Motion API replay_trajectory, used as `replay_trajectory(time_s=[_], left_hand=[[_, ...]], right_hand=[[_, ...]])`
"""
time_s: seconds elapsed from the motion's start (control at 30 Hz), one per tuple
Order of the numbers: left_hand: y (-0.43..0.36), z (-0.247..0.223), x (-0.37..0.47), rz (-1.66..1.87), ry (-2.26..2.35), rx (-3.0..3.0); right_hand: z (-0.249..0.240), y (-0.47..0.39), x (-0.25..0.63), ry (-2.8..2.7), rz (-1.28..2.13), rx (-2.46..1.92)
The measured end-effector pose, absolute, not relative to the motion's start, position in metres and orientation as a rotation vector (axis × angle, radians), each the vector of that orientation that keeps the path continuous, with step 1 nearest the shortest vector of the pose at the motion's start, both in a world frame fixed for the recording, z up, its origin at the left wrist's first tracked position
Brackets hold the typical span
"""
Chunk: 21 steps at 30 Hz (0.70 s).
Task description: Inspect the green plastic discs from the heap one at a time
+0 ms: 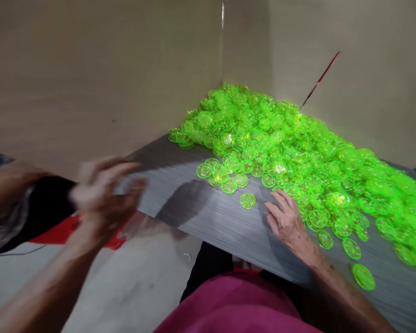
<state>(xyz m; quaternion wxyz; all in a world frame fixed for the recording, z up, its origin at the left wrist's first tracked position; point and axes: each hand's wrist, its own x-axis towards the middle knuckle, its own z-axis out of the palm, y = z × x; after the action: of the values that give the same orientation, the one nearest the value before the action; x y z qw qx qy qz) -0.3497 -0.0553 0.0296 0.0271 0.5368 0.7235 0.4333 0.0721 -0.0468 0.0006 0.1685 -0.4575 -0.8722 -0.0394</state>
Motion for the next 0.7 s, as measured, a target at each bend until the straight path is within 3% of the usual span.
replay_trajectory(time_s=[0.1,0.27,0.47,0.7], left_hand=[[-0.019,0.006,-0.308,0.754,1.851,2.228],[0.018,-0.022,-0.247,0.208,1.740,2.314],[0.004,-0.025,-0.180,0.167,1.673,2.439],[-0.004,-0.025,-0.090,0.295,1.506,2.399]], right_hand=[[0.002,-0.077,0.085,-2.449,-0.173,-1.408],[-0.005,-0.126,0.143,-2.107,-0.510,-1.696],[-0.024,-0.152,0.198,-1.751,-0.488,-2.194],[-0.032,-0.118,0.191,-1.889,-0.344,-2.019]])
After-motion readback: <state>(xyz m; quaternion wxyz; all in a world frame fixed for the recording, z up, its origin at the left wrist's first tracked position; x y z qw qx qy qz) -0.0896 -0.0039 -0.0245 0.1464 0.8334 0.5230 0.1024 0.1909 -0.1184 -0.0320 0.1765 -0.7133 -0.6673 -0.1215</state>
